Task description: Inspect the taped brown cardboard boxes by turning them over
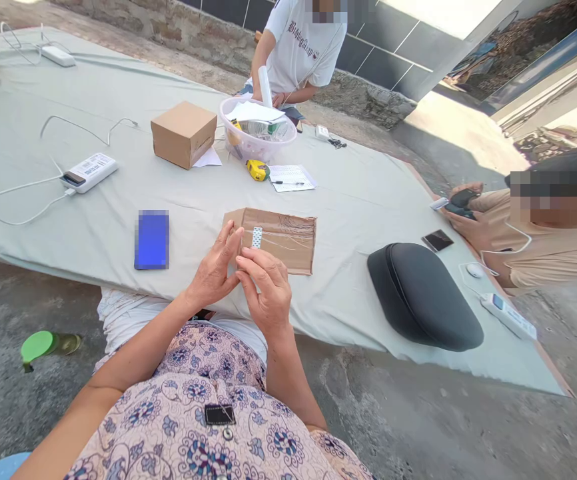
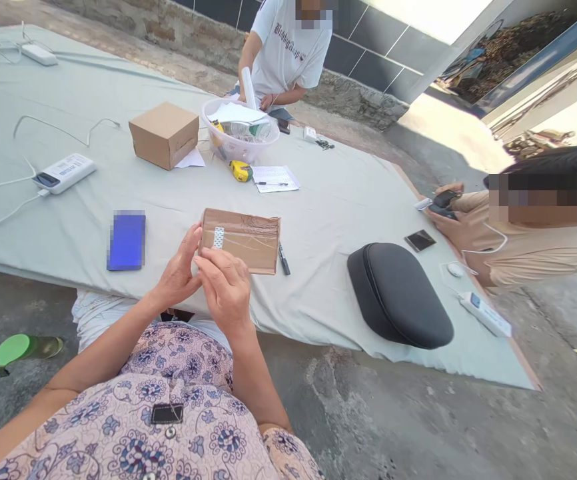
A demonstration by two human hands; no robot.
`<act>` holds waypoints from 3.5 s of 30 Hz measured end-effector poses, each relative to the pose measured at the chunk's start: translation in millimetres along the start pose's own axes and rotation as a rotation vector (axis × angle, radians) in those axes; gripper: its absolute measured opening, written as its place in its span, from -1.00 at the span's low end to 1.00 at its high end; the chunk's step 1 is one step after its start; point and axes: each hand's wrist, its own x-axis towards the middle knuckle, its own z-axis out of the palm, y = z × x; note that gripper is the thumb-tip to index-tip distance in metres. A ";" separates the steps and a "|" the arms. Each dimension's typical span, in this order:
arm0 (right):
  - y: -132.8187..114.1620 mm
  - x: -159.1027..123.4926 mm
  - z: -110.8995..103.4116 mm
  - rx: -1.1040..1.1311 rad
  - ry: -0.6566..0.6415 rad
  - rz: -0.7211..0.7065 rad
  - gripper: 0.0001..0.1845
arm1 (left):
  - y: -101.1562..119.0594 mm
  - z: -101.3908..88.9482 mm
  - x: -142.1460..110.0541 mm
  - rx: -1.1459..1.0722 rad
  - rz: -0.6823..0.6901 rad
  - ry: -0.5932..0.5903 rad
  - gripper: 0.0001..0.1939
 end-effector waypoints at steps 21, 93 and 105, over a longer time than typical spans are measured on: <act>45.0 -23.1 -26.2 0.153 0.288 0.617 -0.65 | 6.7 -17.3 4.4 -0.038 -0.151 0.031 -0.23; 39.2 -5.6 -14.1 0.440 0.159 0.733 -0.59 | 16.0 -23.9 -9.0 -0.034 -0.292 0.097 -0.12; 56.3 -16.4 -10.1 0.601 0.108 0.620 -0.61 | 20.6 -38.7 -0.3 0.067 -0.345 0.081 -0.17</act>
